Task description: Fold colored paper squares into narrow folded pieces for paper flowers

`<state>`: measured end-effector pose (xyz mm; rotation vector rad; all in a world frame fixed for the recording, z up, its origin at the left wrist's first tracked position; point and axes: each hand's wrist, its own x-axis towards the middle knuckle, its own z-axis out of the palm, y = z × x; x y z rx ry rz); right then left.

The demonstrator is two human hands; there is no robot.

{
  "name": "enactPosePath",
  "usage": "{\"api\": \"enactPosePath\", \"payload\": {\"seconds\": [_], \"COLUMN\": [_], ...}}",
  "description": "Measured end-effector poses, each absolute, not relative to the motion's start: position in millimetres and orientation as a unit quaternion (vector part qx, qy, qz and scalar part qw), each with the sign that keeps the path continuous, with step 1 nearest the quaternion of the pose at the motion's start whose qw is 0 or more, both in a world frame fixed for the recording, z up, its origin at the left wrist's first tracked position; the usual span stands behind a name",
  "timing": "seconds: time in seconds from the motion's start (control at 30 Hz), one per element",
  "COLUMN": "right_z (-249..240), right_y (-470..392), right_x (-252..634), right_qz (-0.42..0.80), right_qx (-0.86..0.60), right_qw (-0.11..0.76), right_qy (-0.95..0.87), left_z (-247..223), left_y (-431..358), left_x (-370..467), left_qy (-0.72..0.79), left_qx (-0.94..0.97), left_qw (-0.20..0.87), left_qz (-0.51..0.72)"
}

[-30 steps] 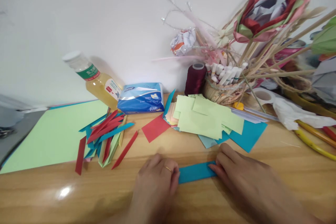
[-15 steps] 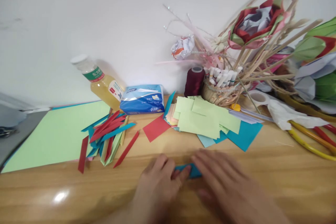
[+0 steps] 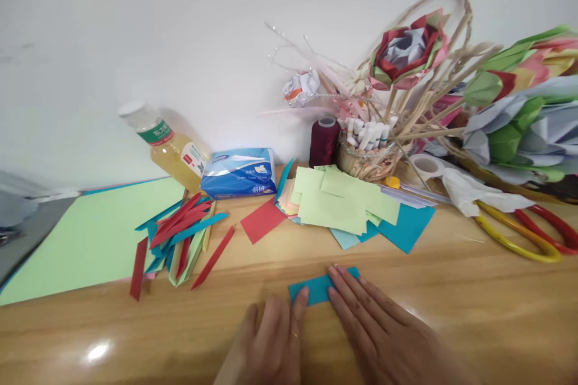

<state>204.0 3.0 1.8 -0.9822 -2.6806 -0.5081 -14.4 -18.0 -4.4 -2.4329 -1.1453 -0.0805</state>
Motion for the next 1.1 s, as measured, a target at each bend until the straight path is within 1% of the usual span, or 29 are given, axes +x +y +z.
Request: {"api": "enactPosePath", "payload": {"seconds": [0.1,0.17,0.3,0.47,0.57,0.7,0.9,1.03,1.1], "right_z": [2,3,3,-1,-1,2,2,4,7], "right_y": [2,4,10,17,18,18,19,18,18], "right_x": [211,217,225,219,212,208,214,219,217], "right_qz": [-0.163,-0.158,-0.158,-0.169,-0.176,-0.2,-0.216,-0.215,-0.206], "right_qx": [-0.341,-0.332,-0.323,-0.324,-0.332,-0.328,-0.319,-0.326,-0.351], "right_qw": [0.114,0.114,0.133,0.137,0.136,0.109,0.107,0.108,0.125], "right_qy": [-0.919,-0.923,-0.924,-0.921,-0.917,-0.917,-0.917,-0.914,-0.905], "left_z": [-6,-5,4,7,6,7,8,8,7], "left_y": [-26,-28,-19,0,8,11,5,5,6], "left_x": [-16,-16,-15,-2,4,2,-7,-12,-12], "left_qy": [-0.423,-0.43,-0.427,-0.389,-0.393,-0.399,-0.43,-0.41,-0.403], "left_qx": [-0.864,-0.859,-0.868,-0.893,-0.904,-0.908,-0.89,-0.9,-0.903], "left_qw": [0.273,0.278,0.25,0.196,0.148,0.119,0.143,0.144,0.144], "left_qz": [-0.014,-0.011,-0.027,-0.109,-0.077,-0.04,-0.048,-0.028,-0.03]}}
